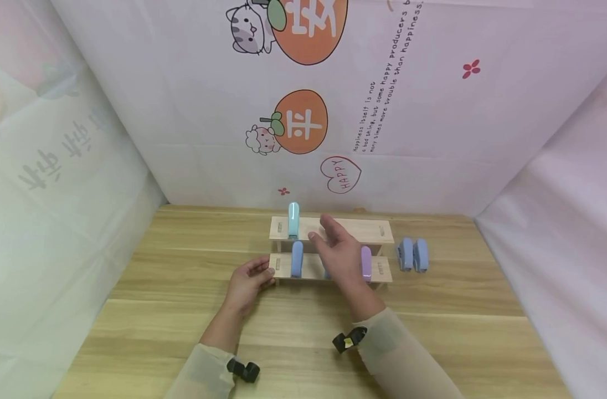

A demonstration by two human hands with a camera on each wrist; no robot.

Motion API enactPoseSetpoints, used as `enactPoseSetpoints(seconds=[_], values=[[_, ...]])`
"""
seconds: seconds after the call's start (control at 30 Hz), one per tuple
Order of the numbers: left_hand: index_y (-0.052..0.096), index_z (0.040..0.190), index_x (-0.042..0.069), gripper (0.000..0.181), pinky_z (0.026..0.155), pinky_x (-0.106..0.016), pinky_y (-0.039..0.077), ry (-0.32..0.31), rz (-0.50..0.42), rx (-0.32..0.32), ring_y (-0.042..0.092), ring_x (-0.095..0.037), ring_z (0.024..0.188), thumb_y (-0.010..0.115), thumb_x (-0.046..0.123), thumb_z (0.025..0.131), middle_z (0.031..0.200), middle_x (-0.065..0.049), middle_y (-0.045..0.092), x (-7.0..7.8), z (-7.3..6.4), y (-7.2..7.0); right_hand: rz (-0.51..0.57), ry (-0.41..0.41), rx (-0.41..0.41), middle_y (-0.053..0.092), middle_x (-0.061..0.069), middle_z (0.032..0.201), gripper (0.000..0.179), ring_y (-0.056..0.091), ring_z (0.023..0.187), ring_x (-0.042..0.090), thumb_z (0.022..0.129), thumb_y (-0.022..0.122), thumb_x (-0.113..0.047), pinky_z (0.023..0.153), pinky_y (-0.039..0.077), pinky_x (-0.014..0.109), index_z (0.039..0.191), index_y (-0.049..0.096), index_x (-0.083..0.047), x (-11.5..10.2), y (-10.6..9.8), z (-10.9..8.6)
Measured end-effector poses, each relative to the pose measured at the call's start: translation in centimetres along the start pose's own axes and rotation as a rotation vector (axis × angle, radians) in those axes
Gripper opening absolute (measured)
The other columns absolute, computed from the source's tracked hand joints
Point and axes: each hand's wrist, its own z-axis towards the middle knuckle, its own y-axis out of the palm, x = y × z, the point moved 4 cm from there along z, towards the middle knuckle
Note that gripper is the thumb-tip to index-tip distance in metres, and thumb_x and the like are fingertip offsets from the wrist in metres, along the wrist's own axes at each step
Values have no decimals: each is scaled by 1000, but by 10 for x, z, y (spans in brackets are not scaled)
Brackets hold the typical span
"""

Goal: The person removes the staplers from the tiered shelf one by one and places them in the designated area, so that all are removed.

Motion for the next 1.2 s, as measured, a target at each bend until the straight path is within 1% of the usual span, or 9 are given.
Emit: enactPoseSetpoints(seconds=[0.23,0.37,0.6,0.8,1.07,1.2], values=[[62,135,-3,46,91,-34,64,5,-8,-10,67,-24,102,76,-2,91,124,-18,60,-1,0,-1,-33,3,-24,61,-4,146,55,53,138,14,93,79,-30,114,47,28,145,60,-21,0,6,0],[61,135,-4,46,91,-34,64,2,-13,-11,67,-24,102,76,-3,91,124,-18,60,-2,1,-1,-41,-3,-27,61,-5,145,55,53,138,13,93,78,-30,113,47,27,144,61,-21,1,9,0],[62,134,-4,46,90,-34,64,-4,-5,4,68,-24,100,76,-3,91,124,-18,61,-2,1,-1,-15,-35,-32,62,-1,145,54,54,138,17,93,78,-25,114,48,30,144,61,-16,0,14,1],[62,134,-4,46,90,-34,64,-2,2,-5,67,-24,102,77,-1,91,125,-19,62,-2,1,-1,-8,-47,-44,62,2,145,54,54,138,20,93,78,-24,114,48,32,143,61,-15,-3,20,2],[61,136,-4,48,92,-35,64,14,15,-16,68,-26,104,78,3,92,126,-19,62,0,2,-1,-24,-55,-59,61,2,146,55,54,138,19,93,79,-24,112,49,29,144,60,-14,-4,25,3],[61,136,-3,48,93,-35,63,3,4,-20,68,-26,104,78,2,91,127,-19,61,-1,2,-1,-33,-45,-65,60,1,146,56,53,138,19,94,78,-25,112,49,31,145,59,-15,-4,27,4]])
